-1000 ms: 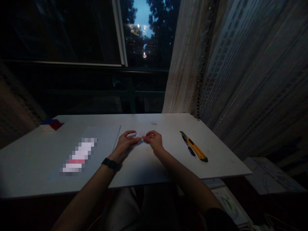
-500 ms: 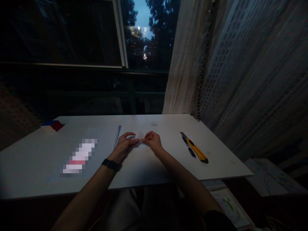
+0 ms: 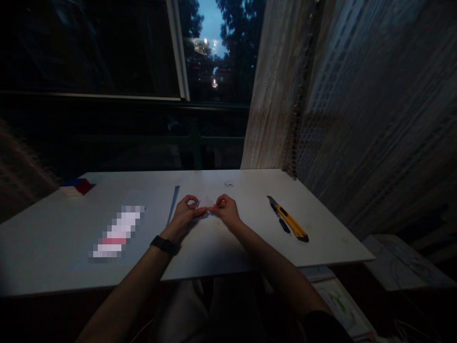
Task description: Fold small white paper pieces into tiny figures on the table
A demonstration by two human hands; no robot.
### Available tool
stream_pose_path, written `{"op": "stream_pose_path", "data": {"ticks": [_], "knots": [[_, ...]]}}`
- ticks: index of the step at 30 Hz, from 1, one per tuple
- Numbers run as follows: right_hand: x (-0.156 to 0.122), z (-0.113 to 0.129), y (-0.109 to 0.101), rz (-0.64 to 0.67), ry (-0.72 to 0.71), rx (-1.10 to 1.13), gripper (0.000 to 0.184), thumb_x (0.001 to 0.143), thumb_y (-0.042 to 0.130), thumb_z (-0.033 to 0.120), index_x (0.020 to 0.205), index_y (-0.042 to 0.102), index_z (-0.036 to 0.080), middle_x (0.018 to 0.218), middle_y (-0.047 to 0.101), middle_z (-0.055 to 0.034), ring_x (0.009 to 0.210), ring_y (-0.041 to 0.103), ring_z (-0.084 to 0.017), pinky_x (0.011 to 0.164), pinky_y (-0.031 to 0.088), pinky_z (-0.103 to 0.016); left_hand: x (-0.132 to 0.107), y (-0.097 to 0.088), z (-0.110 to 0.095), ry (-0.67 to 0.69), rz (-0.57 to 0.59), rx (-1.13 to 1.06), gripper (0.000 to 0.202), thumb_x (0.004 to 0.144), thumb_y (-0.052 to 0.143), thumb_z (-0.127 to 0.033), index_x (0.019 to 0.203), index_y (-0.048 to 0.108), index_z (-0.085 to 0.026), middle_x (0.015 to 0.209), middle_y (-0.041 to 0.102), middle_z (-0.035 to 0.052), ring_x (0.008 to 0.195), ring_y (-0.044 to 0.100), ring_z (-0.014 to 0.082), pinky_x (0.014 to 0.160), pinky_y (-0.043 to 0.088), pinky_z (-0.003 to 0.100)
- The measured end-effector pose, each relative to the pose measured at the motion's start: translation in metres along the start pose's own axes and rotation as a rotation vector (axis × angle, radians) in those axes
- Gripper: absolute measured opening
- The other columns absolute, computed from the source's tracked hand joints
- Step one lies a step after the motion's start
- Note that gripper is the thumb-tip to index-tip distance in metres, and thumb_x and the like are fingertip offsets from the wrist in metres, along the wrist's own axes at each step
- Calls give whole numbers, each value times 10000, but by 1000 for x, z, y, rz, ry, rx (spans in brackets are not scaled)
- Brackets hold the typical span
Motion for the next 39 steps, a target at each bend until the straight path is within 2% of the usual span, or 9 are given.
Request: {"op": "stream_pose_path", "data": {"ticks": [5, 15, 19, 23, 31, 35, 39], "knots": [[4, 0, -1, 118, 3, -86, 400, 387, 787, 272, 628, 482, 178, 481, 512, 74, 453, 451, -72, 460, 334, -199, 1, 0, 1, 26, 3, 41, 514, 404, 799, -224, 754, 425, -180, 463, 526, -69, 402, 546, 114, 418, 416, 193], [10, -10, -2, 135, 70, -48, 429, 364, 766, 221, 549, 380, 191, 437, 468, 92, 401, 383, -55, 395, 283, -183, 5, 2, 6, 63, 12, 101, 487, 406, 768, -203, 688, 372, -194, 445, 450, -111, 382, 514, 99, 397, 401, 188], [8, -6, -4, 216, 24, -109, 391, 389, 772, 213, 610, 450, 178, 493, 522, 77, 444, 436, -64, 435, 318, -186, 5, 1, 5, 69, 25, 122, 482, 420, 754, -210, 698, 361, -201, 450, 475, -99, 386, 522, 111, 380, 378, 180], [5, -7, -6, 299, 52, -145, 411, 388, 778, 193, 682, 492, 176, 557, 560, 62, 490, 493, -84, 480, 365, -207, 6, -1, 5, 82, -3, 170, 459, 438, 735, -199, 691, 352, -204, 446, 466, -102, 386, 524, 114, 368, 358, 172], [7, -5, -6, 203, -6, -199, 388, 422, 759, 271, 622, 439, 184, 505, 516, 75, 457, 446, -70, 438, 320, -189, 6, -1, 6, 82, -5, 199, 449, 429, 741, -180, 684, 372, -197, 453, 452, -106, 378, 501, 95, 364, 353, 168], [6, -5, -4, 227, 46, -158, 431, 376, 763, 253, 586, 392, 190, 464, 479, 94, 426, 401, -56, 418, 302, -183, 4, 3, 7, 20, 48, 133, 474, 404, 756, -182, 672, 365, -194, 443, 449, -107, 389, 519, 109, 383, 384, 186], [7, -5, -7, 265, 37, -166, 410, 398, 766, 262, 586, 409, 187, 465, 482, 91, 428, 409, -59, 424, 304, -185, 2, 3, 5, 11, 46, 151, 464, 404, 754, -167, 660, 367, -189, 446, 450, -102, 381, 511, 106, 367, 372, 181]]}}
Point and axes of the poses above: each hand's wrist, its own x-axis towards the middle knuckle, its own y-axis out of the palm, z = x × y, the point moved 5 cm from there along x, towards the middle knuckle
